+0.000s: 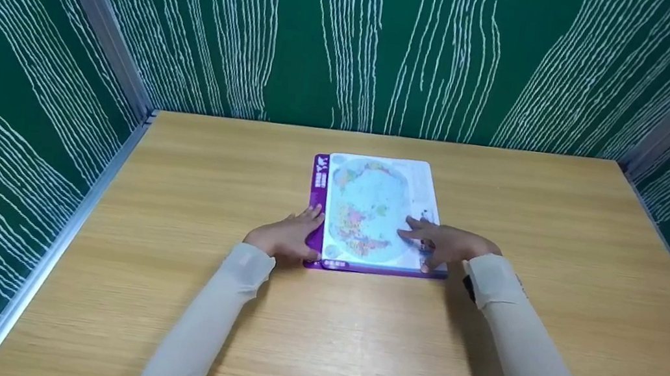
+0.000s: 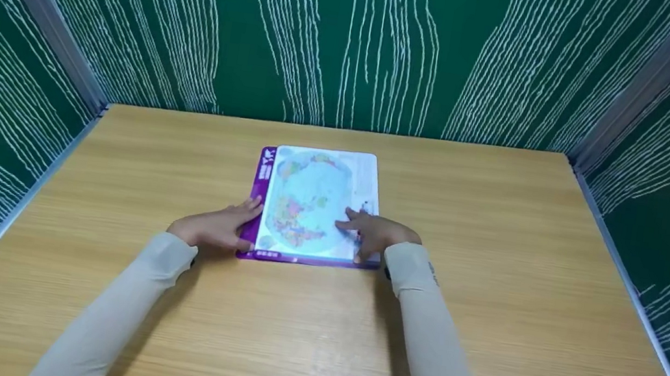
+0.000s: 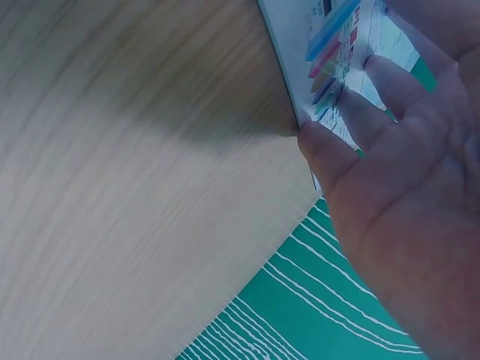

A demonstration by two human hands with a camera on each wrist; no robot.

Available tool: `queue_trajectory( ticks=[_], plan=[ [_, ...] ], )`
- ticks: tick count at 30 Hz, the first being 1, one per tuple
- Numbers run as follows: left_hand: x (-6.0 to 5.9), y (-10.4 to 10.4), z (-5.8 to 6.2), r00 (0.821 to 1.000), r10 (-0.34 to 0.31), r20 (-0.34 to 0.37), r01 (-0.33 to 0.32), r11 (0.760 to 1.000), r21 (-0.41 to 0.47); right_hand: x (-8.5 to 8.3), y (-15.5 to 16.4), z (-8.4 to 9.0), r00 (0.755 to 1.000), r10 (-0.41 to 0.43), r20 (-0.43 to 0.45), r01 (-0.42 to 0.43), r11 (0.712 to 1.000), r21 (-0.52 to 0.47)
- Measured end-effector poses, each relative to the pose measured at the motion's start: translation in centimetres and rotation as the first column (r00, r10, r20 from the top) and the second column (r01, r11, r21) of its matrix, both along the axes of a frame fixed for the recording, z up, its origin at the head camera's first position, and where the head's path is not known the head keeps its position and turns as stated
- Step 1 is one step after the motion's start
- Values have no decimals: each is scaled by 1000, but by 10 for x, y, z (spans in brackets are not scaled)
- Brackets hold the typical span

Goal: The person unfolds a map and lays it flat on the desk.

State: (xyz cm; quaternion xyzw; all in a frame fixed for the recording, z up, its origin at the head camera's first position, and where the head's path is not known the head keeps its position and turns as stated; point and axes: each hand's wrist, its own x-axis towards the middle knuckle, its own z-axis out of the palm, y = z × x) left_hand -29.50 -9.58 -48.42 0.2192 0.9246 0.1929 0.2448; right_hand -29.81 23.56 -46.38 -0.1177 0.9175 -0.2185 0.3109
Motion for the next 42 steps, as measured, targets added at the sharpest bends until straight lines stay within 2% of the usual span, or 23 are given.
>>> queue_trajectory(
  ticks=[8, 12, 16, 21, 26, 34, 42],
  plan=[
    [-4, 1, 4, 999, -15, 38, 15, 1000, 12, -1, 0, 2, 1000, 8, 4, -8, 1000, -16],
    [-6, 1, 5, 999, -26, 32, 25, 1000, 17, 2, -7, 4, 1000, -9, -16, 8, 999, -34],
    [-7, 1, 5, 999, -16, 32, 16, 1000, 16, 5, -21, 2, 992, -20, -121, 13, 998, -65],
    [-7, 0, 5, 999, -1, 38, 0, 1000, 21, 12, -45, -3, 967, -47, -250, 18, 993, -116],
    [-7, 0, 3, 999, 4, 36, -4, 1000, 19, 21, -69, -7, 943, -49, -330, 21, 996, -88],
    [-6, -3, 1, 1000, -2, 28, 1, 1000, 21, 30, -104, -8, 949, -12, -315, 6, 1000, -23],
    [-6, -5, 0, 999, -38, 22, 37, 999, 39, 33, -130, -10, 953, 33, -301, -26, 999, 26]
  ],
)
